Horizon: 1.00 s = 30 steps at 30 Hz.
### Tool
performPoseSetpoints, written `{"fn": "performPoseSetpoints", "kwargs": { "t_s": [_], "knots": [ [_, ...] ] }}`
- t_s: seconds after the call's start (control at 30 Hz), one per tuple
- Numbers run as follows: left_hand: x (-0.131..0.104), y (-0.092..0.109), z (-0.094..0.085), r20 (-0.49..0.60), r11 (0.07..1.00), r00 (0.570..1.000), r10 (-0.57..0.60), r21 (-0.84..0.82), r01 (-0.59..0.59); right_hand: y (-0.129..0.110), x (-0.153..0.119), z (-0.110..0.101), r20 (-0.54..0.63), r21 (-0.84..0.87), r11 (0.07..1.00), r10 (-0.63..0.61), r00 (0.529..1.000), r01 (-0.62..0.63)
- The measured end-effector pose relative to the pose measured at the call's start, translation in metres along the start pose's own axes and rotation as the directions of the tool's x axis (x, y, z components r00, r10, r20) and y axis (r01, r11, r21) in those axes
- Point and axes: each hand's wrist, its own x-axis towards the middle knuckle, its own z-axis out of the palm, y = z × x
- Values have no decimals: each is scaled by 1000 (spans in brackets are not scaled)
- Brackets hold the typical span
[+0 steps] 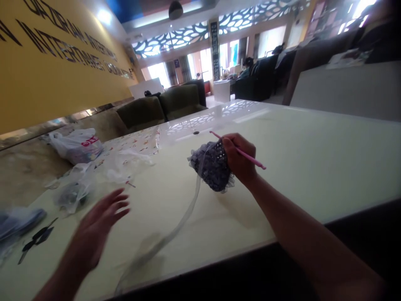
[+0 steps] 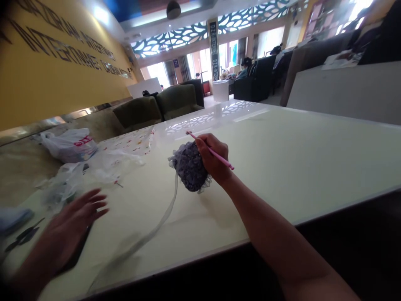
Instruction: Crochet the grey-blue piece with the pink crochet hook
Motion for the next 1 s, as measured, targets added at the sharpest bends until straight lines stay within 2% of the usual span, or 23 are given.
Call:
{"fn": "performPoseSetpoints", "kwargs": {
  "t_s": [0.07, 0.1, 0.17, 0.23, 0.3, 0.4, 0.57, 0.63, 0.77, 0.83, 0.9, 1.0],
  "knots": [
    [22, -5, 55, 135, 997, 990, -45, -64, 54, 1, -3, 2, 26, 16, 1000, 19, 999, -19],
    [30, -6, 82, 202, 994, 979, -32, -92, 51, 2, -5, 3, 45, 27, 999, 26, 999, -27],
    [41, -4, 129, 254, 987, 966, 58, -162, -16, 4, -6, 4, 92, 61, 997, 43, 995, -49],
    [46, 2, 161, 271, 967, 955, 124, -247, -56, 4, -7, 5, 146, 103, 992, 56, 988, -72],
    [48, 9, 179, 322, 951, 936, 140, -308, -36, 4, -8, 6, 193, 138, 986, 62, 979, -90],
    [47, 17, 188, 372, 920, 914, 159, -392, 0, 1, -12, 9, 242, 165, 980, 67, 968, -110],
    [44, 28, 186, 357, 782, 910, 208, -620, 64, -6, -17, 14, 279, 208, 967, 84, 957, -145],
    [43, 29, 184, 355, 802, 910, 213, -595, 44, -9, -18, 15, 302, 221, 962, 90, 949, -161],
    [37, 22, 181, 261, 931, 934, 243, -334, -149, -10, -19, 17, 322, 231, 959, 87, 943, -167],
    [34, 18, 181, 315, 954, 924, 218, -271, -133, -8, -20, 17, 320, 224, 959, 96, 943, -174],
    [32, 16, 184, 376, 938, 905, 198, -339, -65, -7, -21, 18, 317, 217, 960, 104, 943, -179],
    [33, 19, 187, 351, 843, 910, 222, -537, 1, -7, -22, 19, 326, 217, 957, 116, 938, -194]
  ]
}}
